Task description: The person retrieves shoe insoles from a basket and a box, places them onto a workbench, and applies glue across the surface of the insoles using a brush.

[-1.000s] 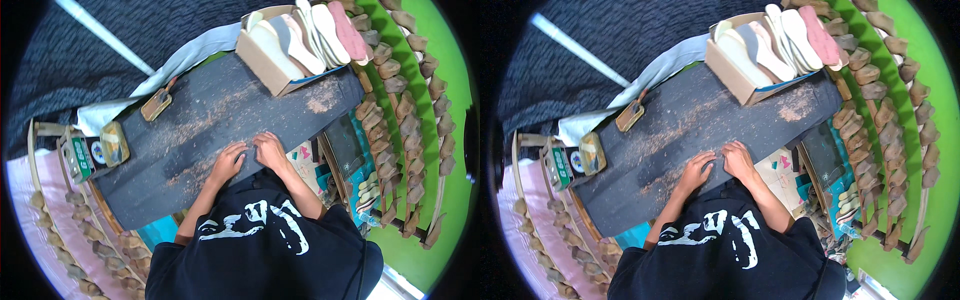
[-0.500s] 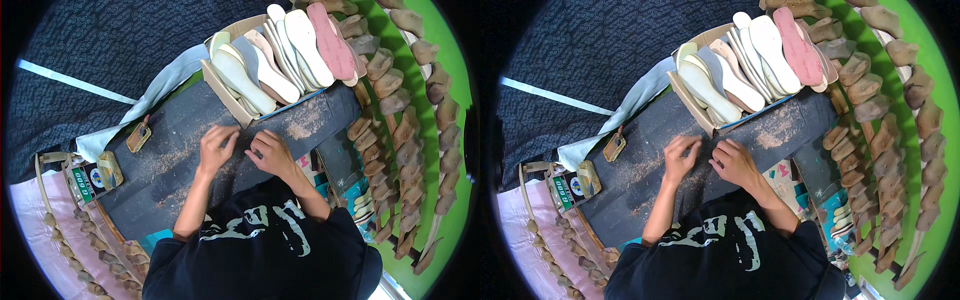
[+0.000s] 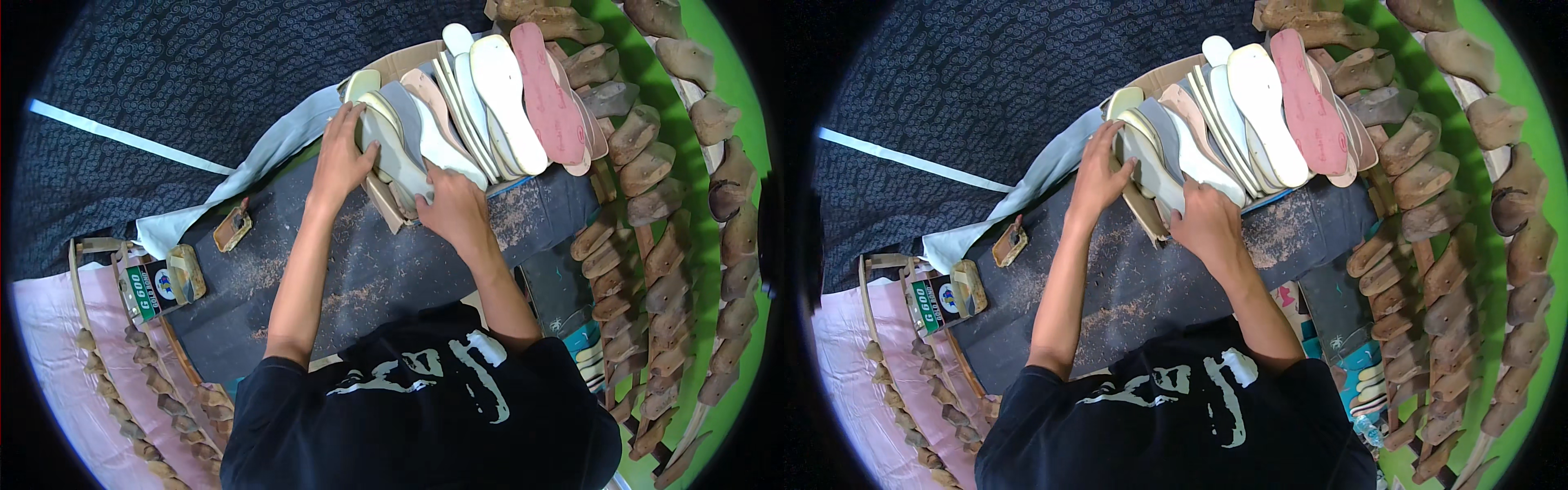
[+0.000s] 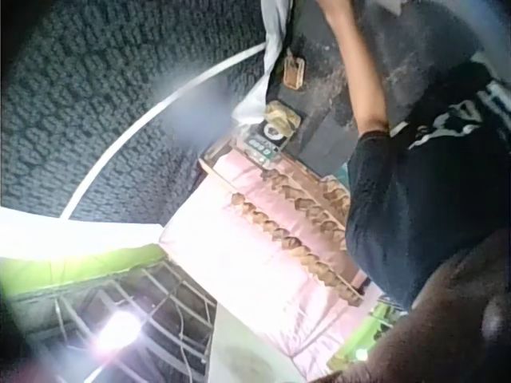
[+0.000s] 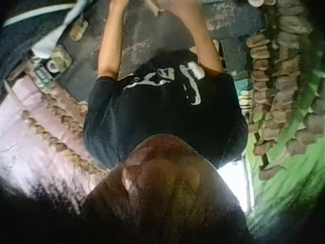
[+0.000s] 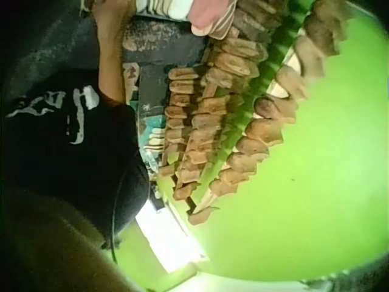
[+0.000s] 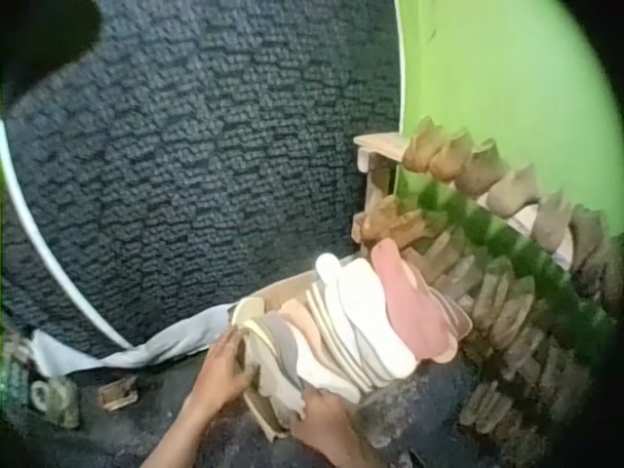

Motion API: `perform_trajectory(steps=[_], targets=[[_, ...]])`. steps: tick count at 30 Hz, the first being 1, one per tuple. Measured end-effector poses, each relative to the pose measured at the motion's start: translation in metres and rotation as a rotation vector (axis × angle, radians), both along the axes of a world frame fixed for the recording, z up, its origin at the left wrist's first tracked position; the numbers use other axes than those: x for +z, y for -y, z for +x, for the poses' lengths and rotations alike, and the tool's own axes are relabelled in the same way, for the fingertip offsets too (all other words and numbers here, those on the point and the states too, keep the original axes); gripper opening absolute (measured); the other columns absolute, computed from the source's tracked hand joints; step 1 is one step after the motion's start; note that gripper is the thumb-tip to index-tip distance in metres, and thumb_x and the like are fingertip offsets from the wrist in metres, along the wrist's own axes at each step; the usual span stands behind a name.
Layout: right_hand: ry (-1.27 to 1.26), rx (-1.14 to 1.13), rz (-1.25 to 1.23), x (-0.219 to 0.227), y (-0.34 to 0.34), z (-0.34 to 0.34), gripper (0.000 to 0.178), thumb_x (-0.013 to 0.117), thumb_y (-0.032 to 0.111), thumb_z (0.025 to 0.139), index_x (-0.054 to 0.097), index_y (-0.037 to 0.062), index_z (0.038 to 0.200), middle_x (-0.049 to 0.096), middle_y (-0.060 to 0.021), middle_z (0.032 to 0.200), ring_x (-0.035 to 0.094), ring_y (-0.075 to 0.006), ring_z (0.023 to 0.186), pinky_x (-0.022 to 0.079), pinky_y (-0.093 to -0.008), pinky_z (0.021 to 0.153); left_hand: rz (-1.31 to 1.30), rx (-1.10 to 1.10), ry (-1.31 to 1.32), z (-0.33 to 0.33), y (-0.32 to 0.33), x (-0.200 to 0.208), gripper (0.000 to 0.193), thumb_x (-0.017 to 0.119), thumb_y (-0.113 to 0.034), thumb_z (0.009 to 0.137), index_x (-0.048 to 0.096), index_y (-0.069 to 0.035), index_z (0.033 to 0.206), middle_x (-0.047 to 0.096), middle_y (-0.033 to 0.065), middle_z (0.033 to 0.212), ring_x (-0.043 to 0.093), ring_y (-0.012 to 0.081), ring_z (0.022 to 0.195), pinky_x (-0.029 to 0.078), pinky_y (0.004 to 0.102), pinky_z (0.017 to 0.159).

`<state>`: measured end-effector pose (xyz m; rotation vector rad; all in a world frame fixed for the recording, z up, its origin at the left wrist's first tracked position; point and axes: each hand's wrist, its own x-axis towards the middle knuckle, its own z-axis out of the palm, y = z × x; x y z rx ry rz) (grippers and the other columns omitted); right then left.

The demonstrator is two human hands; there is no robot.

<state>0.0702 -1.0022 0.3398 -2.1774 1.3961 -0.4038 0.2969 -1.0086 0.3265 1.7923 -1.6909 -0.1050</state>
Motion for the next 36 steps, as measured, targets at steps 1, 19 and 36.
perform_trajectory(steps=[1, 19, 36], targets=[[0.005, 0.001, -0.003, 0.002, 0.002, 0.001, 0.051, 0.082, 0.015, 0.081, 0.068, 0.0014, 0.127, 0.074, -0.0177, 0.103, 0.073, -0.0405, 0.092, 0.058, -0.0471, 0.083, 0.036, -0.003, 0.036, 0.002, 0.004, -0.001, 0.072, 0.078, -0.015, 0.083, 0.053, -0.008, 0.15, 0.055, 0.0225, 0.147, 0.052, 0.0424, 0.137, 0.04, 0.0499, 0.117], [0.243, -0.058, -0.164, 0.015, -0.035, 0.001, 0.034, 0.076, 0.007, 0.082, 0.074, -0.0058, 0.113, 0.068, -0.0219, 0.123, 0.071, -0.042, 0.103, 0.058, -0.047, 0.09, -0.254, 0.132, -0.875, 0.029, -0.045, 0.035, 0.019, 0.077, -0.008, 0.097, 0.072, 0.009, 0.104, 0.069, 0.0113, 0.11, 0.07, 0.015, 0.098, 0.058, 0.0288, 0.089], [0.841, -0.081, 0.119, -0.077, -0.236, 0.136, 0.035, 0.068, -0.006, 0.086, 0.073, -0.001, 0.12, 0.063, -0.0168, 0.137, 0.067, -0.0335, 0.123, 0.053, -0.0401, 0.104, 0.079, 0.343, -1.33, 0.162, -0.385, -0.085, 0.042, 0.074, 0.006, 0.092, 0.06, 0.006, 0.132, 0.074, 0.0178, 0.118, 0.072, 0.0185, 0.103, 0.058, 0.0302, 0.093]])
